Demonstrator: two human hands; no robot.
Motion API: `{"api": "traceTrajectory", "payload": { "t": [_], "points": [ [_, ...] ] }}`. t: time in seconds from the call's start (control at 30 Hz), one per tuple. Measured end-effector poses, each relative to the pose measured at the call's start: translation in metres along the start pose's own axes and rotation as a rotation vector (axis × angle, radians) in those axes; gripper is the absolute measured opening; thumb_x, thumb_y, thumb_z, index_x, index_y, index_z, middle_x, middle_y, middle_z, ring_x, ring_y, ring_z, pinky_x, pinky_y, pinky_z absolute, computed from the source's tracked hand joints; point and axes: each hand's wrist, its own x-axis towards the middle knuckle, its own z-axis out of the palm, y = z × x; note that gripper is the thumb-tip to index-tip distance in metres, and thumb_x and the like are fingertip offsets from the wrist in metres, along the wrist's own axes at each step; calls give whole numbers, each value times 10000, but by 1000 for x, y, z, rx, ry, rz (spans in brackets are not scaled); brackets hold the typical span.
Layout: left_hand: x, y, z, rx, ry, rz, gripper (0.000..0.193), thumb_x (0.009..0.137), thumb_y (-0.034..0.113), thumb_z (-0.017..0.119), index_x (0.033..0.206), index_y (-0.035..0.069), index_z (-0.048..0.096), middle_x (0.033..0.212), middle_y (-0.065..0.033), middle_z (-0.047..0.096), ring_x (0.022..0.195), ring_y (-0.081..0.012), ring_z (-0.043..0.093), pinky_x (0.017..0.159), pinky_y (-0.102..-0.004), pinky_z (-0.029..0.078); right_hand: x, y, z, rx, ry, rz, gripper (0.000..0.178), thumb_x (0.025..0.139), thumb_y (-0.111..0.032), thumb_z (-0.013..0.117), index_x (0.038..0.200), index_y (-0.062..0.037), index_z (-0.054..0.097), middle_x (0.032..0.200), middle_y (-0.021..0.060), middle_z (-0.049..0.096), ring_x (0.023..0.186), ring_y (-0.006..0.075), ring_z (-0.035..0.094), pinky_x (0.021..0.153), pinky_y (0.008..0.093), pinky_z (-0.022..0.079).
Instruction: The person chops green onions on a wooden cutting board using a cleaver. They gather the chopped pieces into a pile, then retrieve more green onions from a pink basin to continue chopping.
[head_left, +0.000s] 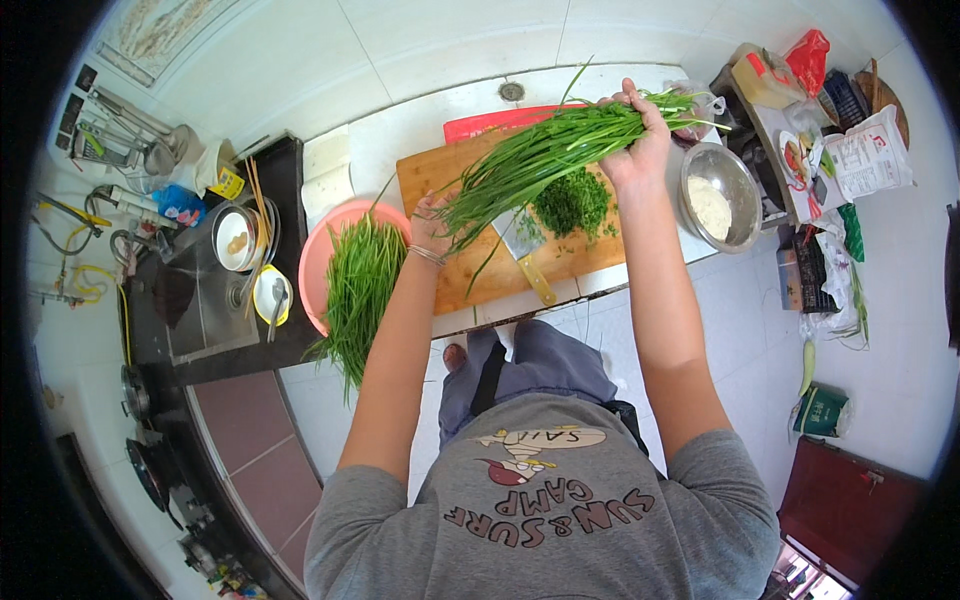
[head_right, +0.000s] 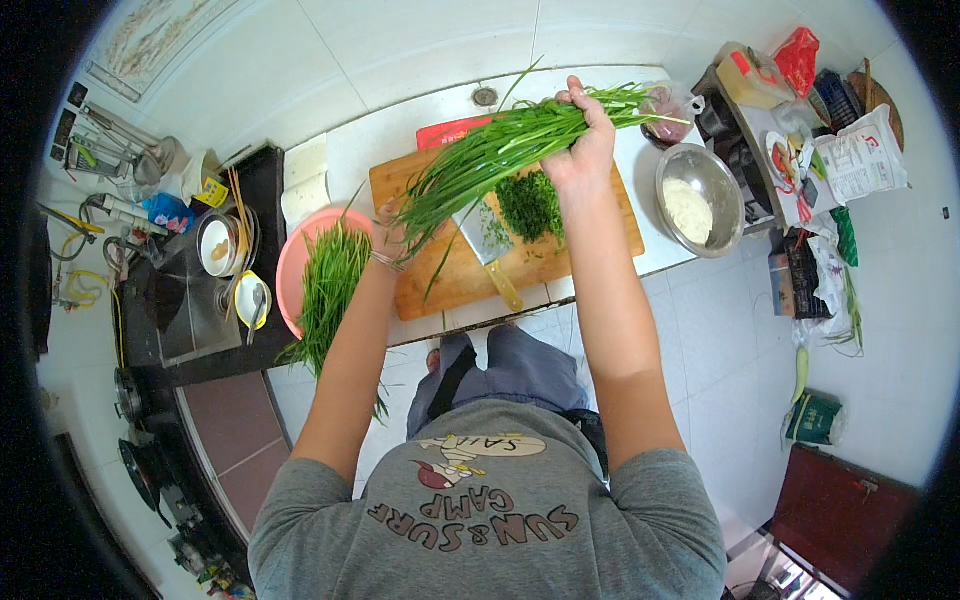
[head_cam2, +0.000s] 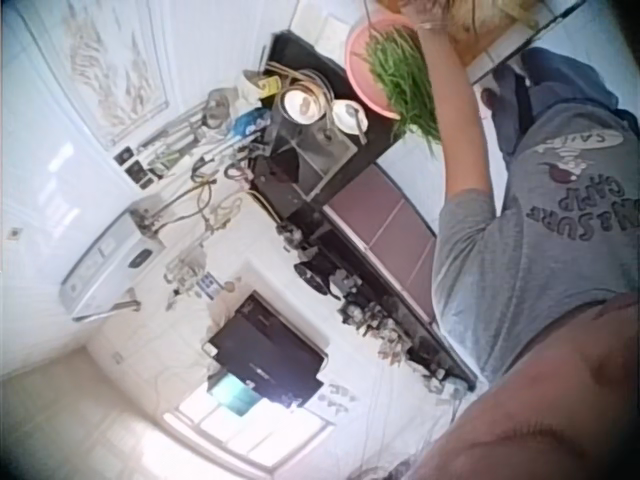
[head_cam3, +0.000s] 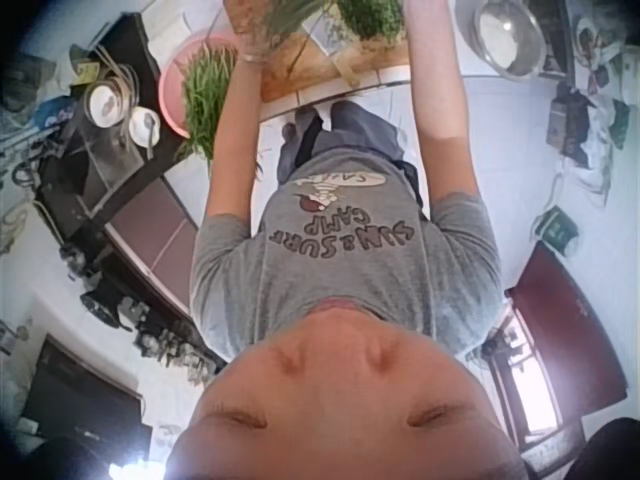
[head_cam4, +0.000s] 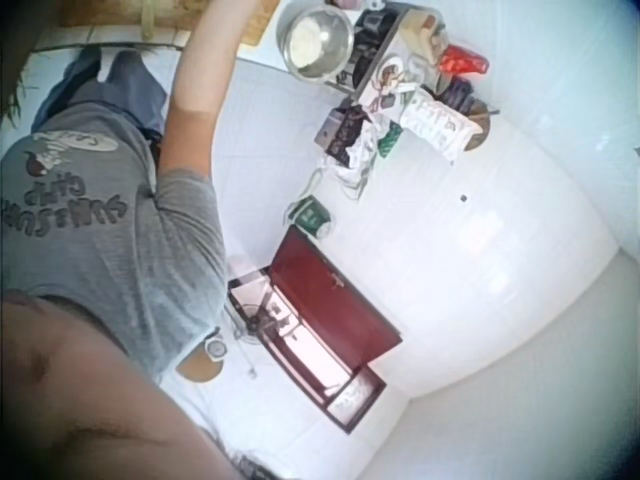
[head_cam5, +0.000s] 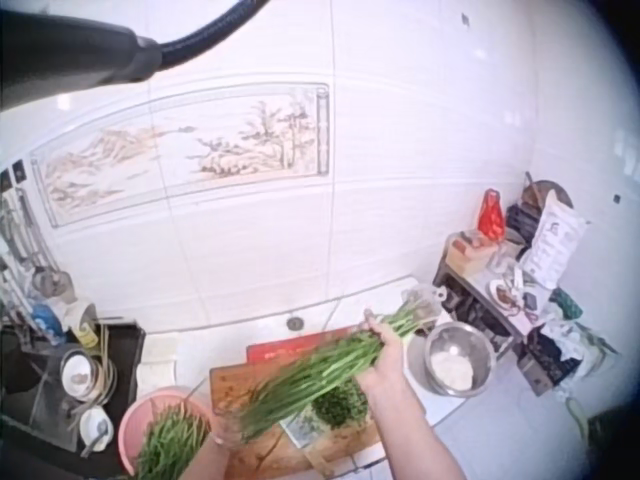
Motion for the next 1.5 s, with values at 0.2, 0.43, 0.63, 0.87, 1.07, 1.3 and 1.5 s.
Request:
{"api": "traceTrajectory", "payload": {
  "t": [0.2,0.43,0.63,0.87,1.07,1.3,1.5],
  "points": [
    [22,-4,-6,-129,-206,-146,536,906,456,373,1115,-8,542,1140,-193,578,1048,-357,552,927,-506,425,-4,-3,-1,38,-89,113,247,802,-72,564,1043,-51,513,733,34,537,754,224,524,759,361,455],
    [37,-8,-20,-217,-138,5,494,904,433,392,1057,-12,542,1168,-254,536,1088,-407,514,928,-531,417,-3,-2,-10,59,-203,198,274,775,-85,578,1042,-40,535,735,19,529,781,207,513,803,379,436],
    [31,-18,-41,38,256,31,433,901,446,405,870,33,529,937,-201,584,909,-332,583,815,-505,476,-2,-13,-20,16,-272,186,285,777,-117,571,1053,-50,551,738,-17,510,794,177,500,868,391,405],
    [-9,-38,-66,216,-4,-615,651,905,574,348,1232,31,498,1179,-162,572,1056,-339,552,915,-533,428,2,7,-4,45,-244,229,282,779,-115,565,1052,-53,526,741,8,538,784,213,517,836,400,425],
    [-22,-34,11,-38,-331,-131,835,860,691,267,1320,3,381,1405,-223,343,1303,-361,333,1037,-585,264,-2,27,-4,44,-356,392,279,775,-148,565,1039,-60,547,702,-11,486,761,192,494,852,437,404],
    [8,20,6,-188,-349,91,701,908,572,356,1149,-69,507,1235,-248,506,1176,-365,471,1008,-511,365,-13,31,-20,-87,-505,449,288,776,-165,592,1047,-67,574,691,-50,455,734,132,454,722,303,371],
    [11,42,-10,15,-109,126,557,913,497,445,1142,-2,542,1160,-173,570,1074,-290,535,991,-462,386,-9,31,-35,-92,-439,440,305,760,-150,588,1053,-66,579,686,-42,444,730,142,444,728,312,369]
  ]
}}
